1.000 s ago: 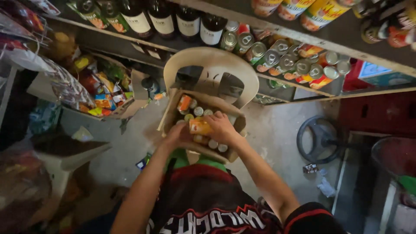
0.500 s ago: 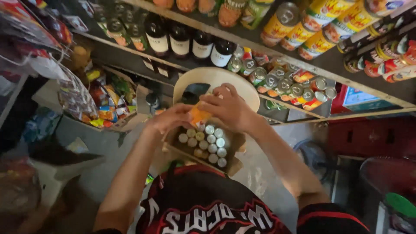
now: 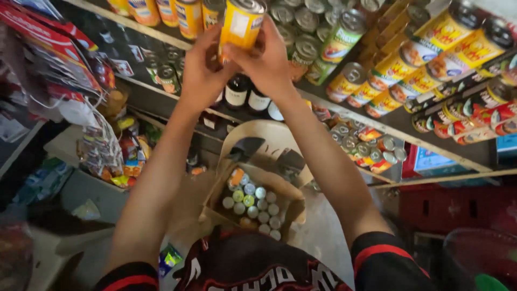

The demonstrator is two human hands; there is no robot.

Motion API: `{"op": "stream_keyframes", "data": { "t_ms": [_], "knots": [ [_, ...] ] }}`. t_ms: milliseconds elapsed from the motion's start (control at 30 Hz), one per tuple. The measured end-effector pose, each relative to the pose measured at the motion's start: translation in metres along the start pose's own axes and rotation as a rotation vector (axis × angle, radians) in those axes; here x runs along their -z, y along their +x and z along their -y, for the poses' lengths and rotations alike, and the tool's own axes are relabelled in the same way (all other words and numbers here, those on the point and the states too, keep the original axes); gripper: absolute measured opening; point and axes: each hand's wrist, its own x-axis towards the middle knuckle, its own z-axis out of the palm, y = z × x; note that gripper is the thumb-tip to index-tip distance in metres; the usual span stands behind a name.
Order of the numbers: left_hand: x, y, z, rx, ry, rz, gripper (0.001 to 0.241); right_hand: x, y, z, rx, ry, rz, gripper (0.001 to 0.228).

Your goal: Restocking canned goods from a container onto store shelves.

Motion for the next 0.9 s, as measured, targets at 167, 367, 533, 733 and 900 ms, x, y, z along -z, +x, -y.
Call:
{"op": "stream_keyframes", "data": {
  "t_ms": [167,367,533,733,900],
  "knots": [
    [0.037,0.046,0.025,0.001,0.321,-0.177,0.048,0.014,0.073,-0.043,0.186,0.02,0.094,0.053],
    [0.07,0.073,0.03,-0.174,0.782,-0.516,0.053,0.032,0.132,-0.082,0.055,0.182,0.199,0.071],
    [0.085,0.082,0.081,-0.307,0.512,-0.451,0.059,0.044,0.146,-0.12,-0.106,0.254,0.303,0.062],
    [0.083,0.086,0.078,-0.139,0.661,-0.478,0.051,0.02,0.142,-0.099,-0.199,0.187,0.114,0.065],
    [0.075,0.091,0.081,-0.061,0.831,-0.566,0.062,0.0,0.14,-0.098,0.082,-0.207,0.052,0.06]
  ]
}}
